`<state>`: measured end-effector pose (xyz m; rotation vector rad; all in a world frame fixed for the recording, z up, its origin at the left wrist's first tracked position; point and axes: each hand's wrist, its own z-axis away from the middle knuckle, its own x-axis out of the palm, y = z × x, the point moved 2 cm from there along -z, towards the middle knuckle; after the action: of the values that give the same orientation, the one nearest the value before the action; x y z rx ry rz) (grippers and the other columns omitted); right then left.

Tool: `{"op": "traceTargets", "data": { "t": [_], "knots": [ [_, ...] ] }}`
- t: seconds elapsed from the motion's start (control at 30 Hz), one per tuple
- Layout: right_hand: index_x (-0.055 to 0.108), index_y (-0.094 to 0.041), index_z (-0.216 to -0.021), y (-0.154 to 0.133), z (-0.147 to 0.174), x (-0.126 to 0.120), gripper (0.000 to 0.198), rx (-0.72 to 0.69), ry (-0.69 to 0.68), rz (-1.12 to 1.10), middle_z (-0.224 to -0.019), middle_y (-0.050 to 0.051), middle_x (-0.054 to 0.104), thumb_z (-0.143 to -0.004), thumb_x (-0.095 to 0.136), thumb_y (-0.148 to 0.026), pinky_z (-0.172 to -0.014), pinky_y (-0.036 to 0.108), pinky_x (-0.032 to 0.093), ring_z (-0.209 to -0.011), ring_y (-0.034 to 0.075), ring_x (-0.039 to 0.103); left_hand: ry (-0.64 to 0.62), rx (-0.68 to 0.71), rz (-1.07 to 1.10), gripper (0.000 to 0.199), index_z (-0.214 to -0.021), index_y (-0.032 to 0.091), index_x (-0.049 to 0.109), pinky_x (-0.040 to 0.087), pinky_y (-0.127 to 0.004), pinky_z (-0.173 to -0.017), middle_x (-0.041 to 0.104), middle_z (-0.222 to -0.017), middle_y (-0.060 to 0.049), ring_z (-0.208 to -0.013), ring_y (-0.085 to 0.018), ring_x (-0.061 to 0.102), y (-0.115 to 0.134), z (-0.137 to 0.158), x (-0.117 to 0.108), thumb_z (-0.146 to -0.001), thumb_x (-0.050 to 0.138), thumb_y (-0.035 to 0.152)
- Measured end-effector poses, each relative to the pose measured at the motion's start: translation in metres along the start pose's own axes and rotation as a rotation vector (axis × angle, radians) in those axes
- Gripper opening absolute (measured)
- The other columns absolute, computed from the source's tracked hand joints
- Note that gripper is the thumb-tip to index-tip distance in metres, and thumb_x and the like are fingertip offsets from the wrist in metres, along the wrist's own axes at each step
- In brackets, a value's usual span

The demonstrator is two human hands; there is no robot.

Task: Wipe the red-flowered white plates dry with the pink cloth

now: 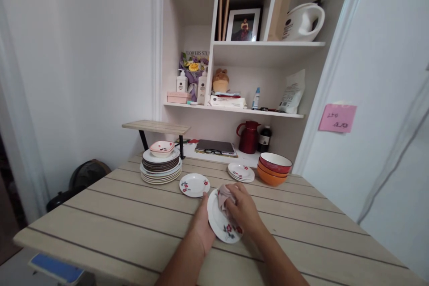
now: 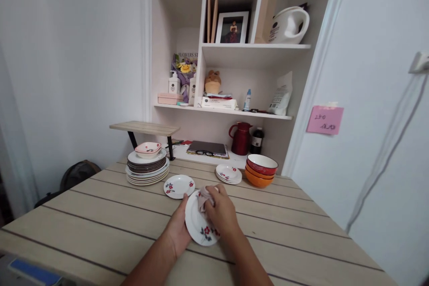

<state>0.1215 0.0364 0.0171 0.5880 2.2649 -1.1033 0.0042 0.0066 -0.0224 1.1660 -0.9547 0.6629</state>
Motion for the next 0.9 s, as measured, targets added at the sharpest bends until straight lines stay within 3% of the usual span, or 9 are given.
{"op": "traceTargets", "data": {
  "t": [0.07,0.17,0.27,0.37,0.47,0.53,0.7,0.8,0.9],
  "knots": [
    [0.061,-0.022,-0.111,0.014,-0.001,-0.008,0.038,0.080,0.023,0.086,-0.107,0.006,0.054,-0.077,0.046,-0.016,-0.079,0.030,0.043,-0.090,0.019,0.056,0.030,-0.008,-0.015,0.062,-0.132,0.014,0.055,0.043,-0.044,-0.100,0.070,-0.116,-0.014,-0.111,-0.031,0.063,0.000,0.002,0.001,-0.086,0.052,0.055],
    [0.064,-0.021,-0.101,0.024,0.003,-0.021,0.035,0.109,-0.143,0.161,-0.095,0.004,0.055,-0.071,0.048,-0.011,-0.075,0.027,0.041,-0.083,0.017,0.056,0.060,-0.030,-0.043,0.064,-0.131,0.014,0.056,0.042,-0.044,-0.100,0.069,-0.118,-0.014,-0.112,-0.031,0.062,0.001,0.007,0.003,-0.084,0.055,0.057],
    [0.065,-0.022,-0.088,0.017,0.010,-0.027,0.035,0.012,-0.394,0.111,-0.088,0.001,0.058,-0.061,0.049,-0.007,-0.073,0.026,0.041,-0.080,0.017,0.056,0.059,-0.018,-0.054,0.063,-0.129,0.012,0.058,0.043,-0.043,-0.099,0.070,-0.115,-0.015,-0.111,-0.031,0.063,0.002,0.009,0.005,-0.084,0.055,0.056],
    [0.064,-0.023,-0.085,-0.001,0.015,-0.024,0.034,-0.093,-0.505,-0.023,-0.090,0.001,0.061,-0.058,0.050,-0.007,-0.077,0.027,0.042,-0.085,0.019,0.056,0.032,0.015,-0.025,0.060,-0.128,0.010,0.058,0.044,-0.042,-0.098,0.071,-0.113,-0.015,-0.108,-0.030,0.064,0.003,0.007,0.005,-0.087,0.053,0.053],
    [0.062,-0.021,-0.085,-0.018,0.012,-0.012,0.031,-0.134,-0.459,-0.156,-0.090,0.001,0.060,-0.059,0.050,-0.008,-0.079,0.028,0.043,-0.089,0.019,0.056,0.027,0.042,0.001,0.056,-0.127,0.009,0.058,0.046,-0.041,-0.096,0.072,-0.110,-0.015,-0.103,-0.029,0.066,0.002,0.004,0.003,-0.089,0.049,0.051],
    [0.061,-0.021,-0.086,-0.022,0.006,-0.001,0.030,-0.134,-0.333,-0.180,-0.091,0.002,0.057,-0.062,0.050,-0.009,-0.080,0.028,0.043,-0.090,0.019,0.055,0.038,0.037,-0.004,0.056,-0.126,0.010,0.059,0.047,-0.041,-0.095,0.072,-0.109,-0.015,-0.101,-0.029,0.067,0.002,0.002,0.003,-0.090,0.047,0.051],
    [0.060,-0.023,-0.109,-0.004,-0.011,0.008,0.035,0.006,-0.016,0.023,-0.109,0.007,0.054,-0.077,0.047,-0.017,-0.083,0.032,0.042,-0.097,0.021,0.054,0.051,-0.008,-0.052,0.059,-0.127,0.012,0.059,0.046,-0.043,-0.096,0.072,-0.110,-0.015,-0.105,-0.029,0.066,0.000,0.003,0.006,-0.089,0.045,0.056],
    [0.058,-0.022,-0.116,0.017,-0.013,-0.002,0.036,0.153,-0.027,0.172,-0.116,0.010,0.052,-0.082,0.046,-0.021,-0.081,0.033,0.041,-0.096,0.022,0.055,0.098,-0.020,-0.099,0.060,-0.128,0.012,0.058,0.045,-0.041,-0.097,0.071,-0.113,-0.015,-0.107,-0.029,0.065,0.000,0.006,0.006,-0.089,0.046,0.057],
    [0.063,-0.019,-0.100,0.027,-0.006,-0.014,0.029,0.162,-0.168,0.194,-0.098,0.007,0.058,-0.074,0.050,-0.015,-0.075,0.030,0.041,-0.083,0.020,0.056,0.149,0.006,-0.109,0.059,-0.129,0.011,0.057,0.045,-0.038,-0.097,0.071,-0.114,-0.015,-0.108,-0.027,0.064,0.001,0.007,0.005,-0.089,0.049,0.054]
  ]
}}
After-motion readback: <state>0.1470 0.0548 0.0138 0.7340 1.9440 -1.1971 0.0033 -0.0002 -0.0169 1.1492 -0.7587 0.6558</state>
